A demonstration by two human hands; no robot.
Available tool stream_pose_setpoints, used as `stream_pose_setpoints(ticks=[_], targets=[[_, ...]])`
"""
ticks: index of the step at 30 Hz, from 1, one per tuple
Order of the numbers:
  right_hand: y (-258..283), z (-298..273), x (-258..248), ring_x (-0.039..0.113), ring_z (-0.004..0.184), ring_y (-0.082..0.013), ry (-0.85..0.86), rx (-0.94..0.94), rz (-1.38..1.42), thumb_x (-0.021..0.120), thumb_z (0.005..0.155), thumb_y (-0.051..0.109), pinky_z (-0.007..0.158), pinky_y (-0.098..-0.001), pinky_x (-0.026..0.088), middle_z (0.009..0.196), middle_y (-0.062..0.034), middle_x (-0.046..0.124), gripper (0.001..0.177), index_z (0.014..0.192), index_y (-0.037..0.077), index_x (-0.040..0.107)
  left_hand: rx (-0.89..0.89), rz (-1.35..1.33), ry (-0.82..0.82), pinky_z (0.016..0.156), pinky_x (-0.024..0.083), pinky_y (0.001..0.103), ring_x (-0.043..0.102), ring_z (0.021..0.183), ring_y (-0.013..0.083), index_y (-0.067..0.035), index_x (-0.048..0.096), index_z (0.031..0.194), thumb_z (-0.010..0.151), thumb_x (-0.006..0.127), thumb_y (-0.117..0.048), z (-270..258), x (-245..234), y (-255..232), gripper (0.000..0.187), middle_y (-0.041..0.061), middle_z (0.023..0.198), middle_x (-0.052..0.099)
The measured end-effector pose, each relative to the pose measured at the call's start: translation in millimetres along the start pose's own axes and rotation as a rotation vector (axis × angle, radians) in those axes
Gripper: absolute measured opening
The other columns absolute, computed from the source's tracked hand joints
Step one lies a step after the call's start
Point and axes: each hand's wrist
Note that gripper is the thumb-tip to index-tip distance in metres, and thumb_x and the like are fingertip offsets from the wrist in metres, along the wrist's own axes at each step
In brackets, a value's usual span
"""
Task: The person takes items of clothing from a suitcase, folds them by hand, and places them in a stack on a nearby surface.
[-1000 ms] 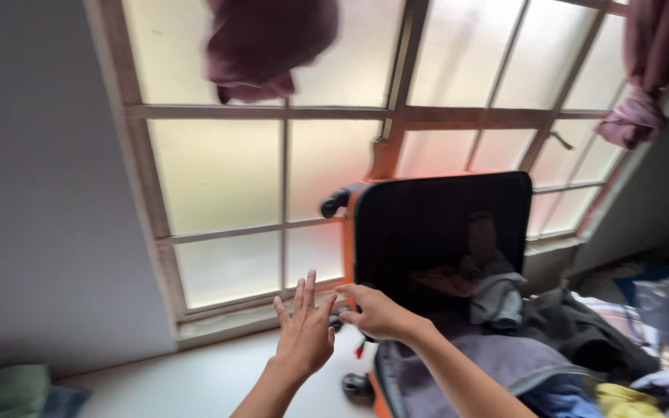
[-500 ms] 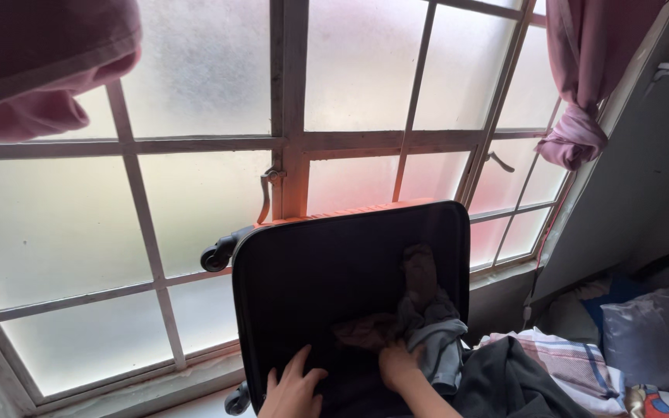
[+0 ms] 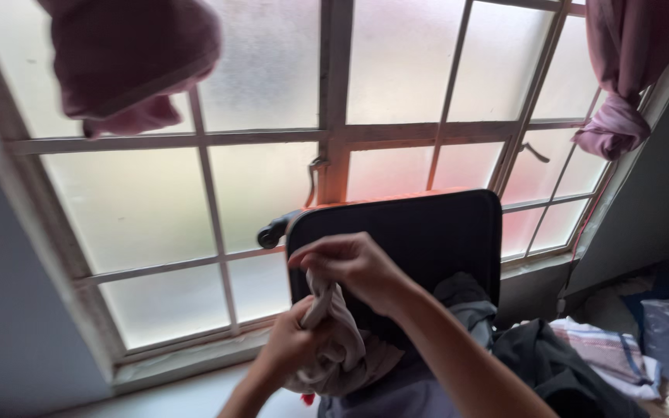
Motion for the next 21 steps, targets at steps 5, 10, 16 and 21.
stream_pose_setpoints(ticks=[5, 10, 16, 21], targets=[[24.7, -6.8, 51.9, 0.073, 0.095, -0.0139, -0.148, -0.079, 0.320, 0.072, 0.086, 0.002, 0.083, -0.0283, 0.059, 0.109, -0.0063, 0.078, 0.039, 0.125, 0.004, 0.072, -0.214, -0.129, -0.050, 0.076, 0.057, 0.028, 0.070, 0.082, 0.0108, -0.006, 0.077, 0.109, 0.087, 0.070, -0.015, -77.4, -99.1, -71.6, 0.024, 0.000, 0.088, 0.078], [5.2, -3.1, 133.0, 0.069, 0.088, -0.0149, -0.381, -0.381, -0.752, 0.073, 0.083, -0.001, 0.078, -0.0275, 0.056, 0.096, -0.0050, 0.073, 0.023, 0.106, 0.004, 0.076, -0.365, -0.057, -0.127, 0.065, 0.057, 0.032, 0.066, 0.067, 0.0153, -0.002, 0.079, 0.104, 0.088, 0.072, -0.030, -163.7, -189.1, -111.9, 0.033, 0.008, 0.076, 0.073], [-11.4, 12.7, 219.9, 0.060, 0.070, -0.0176, -0.271, -0.161, -0.567, 0.068, 0.091, 0.012, 0.059, -0.0305, 0.048, 0.077, -0.0098, 0.062, 0.009, 0.093, 0.005, 0.063, -0.384, -0.231, 0.114, 0.067, 0.059, 0.032, 0.070, 0.068, 0.0195, 0.007, 0.075, 0.093, 0.079, 0.086, -0.023, -252.0, -300.2, -139.4, 0.034, 0.012, 0.079, 0.073], [-6.4, 20.0, 274.2, 0.056, 0.065, -0.0094, -0.043, 0.170, -0.024, 0.071, 0.096, 0.017, 0.052, -0.0265, 0.045, 0.078, -0.0062, 0.065, 0.023, 0.101, -0.001, 0.058, -0.450, -0.217, -0.074, 0.067, 0.061, 0.037, 0.072, 0.069, 0.0236, 0.003, 0.081, 0.093, 0.071, 0.086, -0.018, -303.5, -367.1, -173.0, 0.031, 0.015, 0.082, 0.078]])
Point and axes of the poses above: each hand's wrist, its own z-axis towards the middle knuckle, its own x-axis out of the palm, y = z × x
